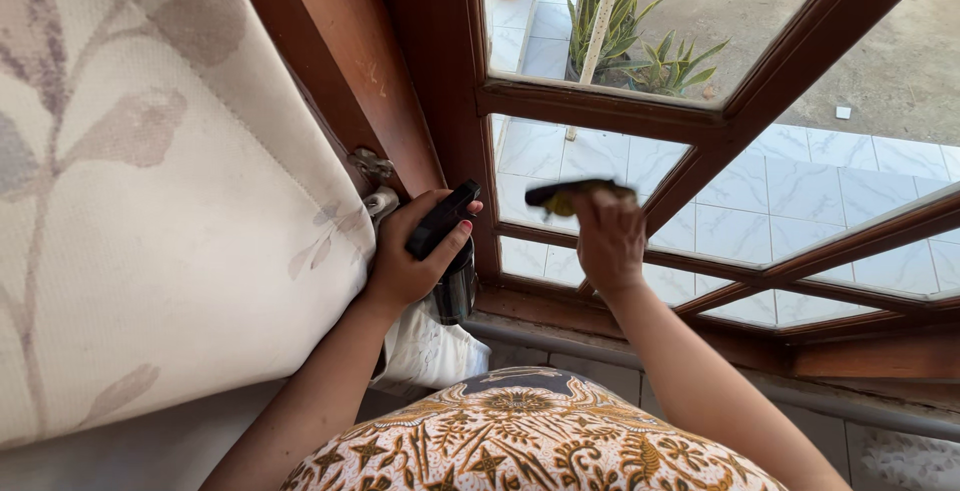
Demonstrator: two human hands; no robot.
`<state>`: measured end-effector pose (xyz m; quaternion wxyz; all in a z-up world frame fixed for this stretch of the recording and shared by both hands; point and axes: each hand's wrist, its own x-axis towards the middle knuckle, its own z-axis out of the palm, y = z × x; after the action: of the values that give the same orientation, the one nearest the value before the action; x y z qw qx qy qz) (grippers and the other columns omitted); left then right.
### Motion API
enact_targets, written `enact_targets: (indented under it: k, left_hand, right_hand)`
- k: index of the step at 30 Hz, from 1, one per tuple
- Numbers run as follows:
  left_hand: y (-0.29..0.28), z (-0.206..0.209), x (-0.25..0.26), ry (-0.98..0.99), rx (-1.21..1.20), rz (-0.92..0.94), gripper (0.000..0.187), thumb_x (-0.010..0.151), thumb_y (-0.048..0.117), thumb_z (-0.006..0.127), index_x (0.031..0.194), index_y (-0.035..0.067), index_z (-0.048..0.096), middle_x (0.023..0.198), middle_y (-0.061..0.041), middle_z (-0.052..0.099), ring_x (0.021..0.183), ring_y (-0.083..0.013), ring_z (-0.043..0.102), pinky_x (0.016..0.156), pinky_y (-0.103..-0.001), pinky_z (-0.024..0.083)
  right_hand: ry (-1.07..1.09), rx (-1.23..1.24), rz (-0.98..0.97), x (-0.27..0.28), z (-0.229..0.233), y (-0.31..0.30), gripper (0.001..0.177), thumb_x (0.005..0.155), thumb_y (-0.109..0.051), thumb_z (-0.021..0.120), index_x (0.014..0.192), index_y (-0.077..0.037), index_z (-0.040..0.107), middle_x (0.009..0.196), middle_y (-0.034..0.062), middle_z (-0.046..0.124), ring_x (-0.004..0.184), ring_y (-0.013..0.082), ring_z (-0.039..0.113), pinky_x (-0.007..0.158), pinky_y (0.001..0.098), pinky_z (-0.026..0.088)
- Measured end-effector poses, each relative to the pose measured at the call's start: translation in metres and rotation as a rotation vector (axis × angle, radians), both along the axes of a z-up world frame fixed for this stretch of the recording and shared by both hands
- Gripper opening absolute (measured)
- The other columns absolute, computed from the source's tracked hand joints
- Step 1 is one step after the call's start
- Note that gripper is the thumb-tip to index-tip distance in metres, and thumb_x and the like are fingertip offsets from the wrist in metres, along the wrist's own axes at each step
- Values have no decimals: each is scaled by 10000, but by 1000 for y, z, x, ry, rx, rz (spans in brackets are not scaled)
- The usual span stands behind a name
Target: The person cleans a multi-pane window with a wooden frame using a spray bottle and a cloth. They repeatedly spray the glass and wipe it down, focusing on the lower sections of the window. The task involves methodical cleaning of the glass surface and the wooden frame.
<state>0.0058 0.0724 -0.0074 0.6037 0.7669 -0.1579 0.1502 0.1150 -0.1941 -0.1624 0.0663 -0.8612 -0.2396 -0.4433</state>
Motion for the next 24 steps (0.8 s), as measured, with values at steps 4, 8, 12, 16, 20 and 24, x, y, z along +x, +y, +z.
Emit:
enact_targets:
  k: [4,8,12,16,20,24]
  left_hand:
    - [1,1,1,23,-2,-4,211,971,72,682,1172,7,687,1078,-41,760,961,-91,692,882,-258,554]
    - [0,-1,0,66,-43,-16,222,967,71,680,1181,8,684,1075,-42,752,944,-91,680,865,-260,554]
    - [-2,-1,2,43,-9,15,230,963,66,680,1185,6,691,1081,-44,755,958,-96,690,879,-262,558]
    - [0,-2,-1,13,-16,1,225,970,71,687,1185,4,686,1090,-44,758,972,-94,692,885,-260,556]
    - [0,4,2,20,-1,16,222,967,73,686,1180,9,687,1082,-42,758,960,-85,683,876,-254,548]
    - [-3,1,1,106,10,56,221,946,83,700,1157,19,700,1060,-36,774,881,-84,664,798,-254,551]
  right_hand:
    - [179,80,16,-4,-7,-12,411,940,3,683,1305,-185,663,1280,85,454,1172,301,430,1019,414,367]
    - [-42,276,-15,13,44,-2,456,870,-39,687,1315,-124,632,1325,148,430,1219,363,408,1068,518,359]
    - [-68,94,4,22,29,2,425,883,-98,686,1300,-173,653,1283,125,442,1147,331,404,966,486,369]
    - [109,-79,110,-4,-9,-1,465,947,-49,649,1382,-209,612,1254,34,436,1142,247,405,1024,379,403]
    - [110,57,77,-3,30,13,565,827,25,613,1329,-235,609,1233,46,435,1145,257,413,984,405,409]
    - [108,126,131,18,74,41,496,906,-62,630,1382,-198,597,1288,-3,482,1167,241,447,989,441,416]
